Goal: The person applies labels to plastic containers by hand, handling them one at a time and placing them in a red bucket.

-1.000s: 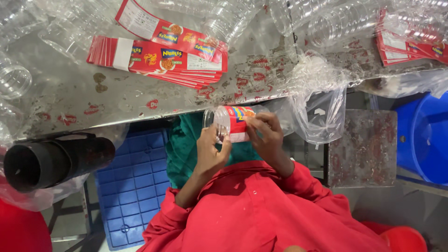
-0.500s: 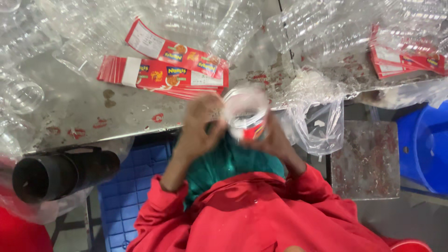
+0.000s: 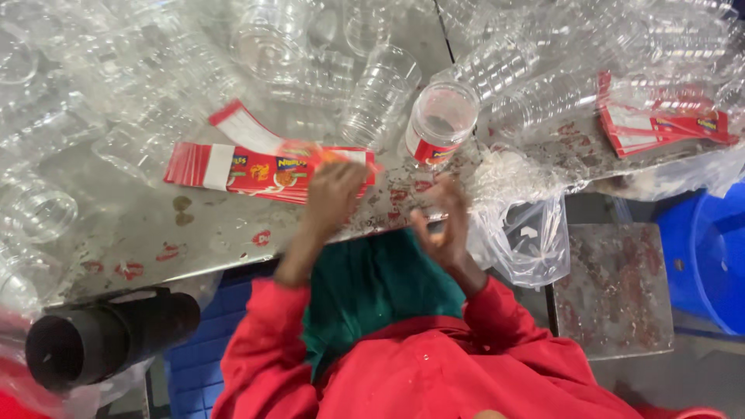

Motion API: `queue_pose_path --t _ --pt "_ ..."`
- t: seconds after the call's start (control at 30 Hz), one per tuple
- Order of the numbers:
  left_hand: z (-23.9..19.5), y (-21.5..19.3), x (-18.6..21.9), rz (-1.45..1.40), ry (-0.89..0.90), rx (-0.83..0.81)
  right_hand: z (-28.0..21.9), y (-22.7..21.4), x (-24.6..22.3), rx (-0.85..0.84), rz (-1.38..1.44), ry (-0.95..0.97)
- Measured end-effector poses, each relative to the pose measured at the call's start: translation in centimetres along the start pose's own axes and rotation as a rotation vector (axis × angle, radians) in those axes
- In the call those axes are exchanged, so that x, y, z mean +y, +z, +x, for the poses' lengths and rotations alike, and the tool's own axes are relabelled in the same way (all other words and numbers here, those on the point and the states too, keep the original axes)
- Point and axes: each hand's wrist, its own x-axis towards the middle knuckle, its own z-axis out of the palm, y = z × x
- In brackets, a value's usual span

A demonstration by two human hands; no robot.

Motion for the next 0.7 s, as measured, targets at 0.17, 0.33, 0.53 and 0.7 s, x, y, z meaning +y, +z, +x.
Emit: queue_pose_path --t 0.17,0.33,0.53,0.7 --pt "-5.0 -1.2 12.3 -0.486 -0.344 0.072 -4.3 -1.4 -2.3 -0.345 0.319 0.222" --pt "-7.7 -0.8 14.7 -0.782 -0.743 0.122 -7.0 -1.1 -3.1 -0.38 1.134 0.836" --pt "-9.0 -1.0 15.6 -0.806 -0.802 0.062 -5.5 -4.3 -6.3 -0.352 0.415 0.327" --pt "-9.3 -1.1 16.3 -0.845 -0.781 0.05 -5.0 -4.5 -7.2 -0.379 0.833 0.664"
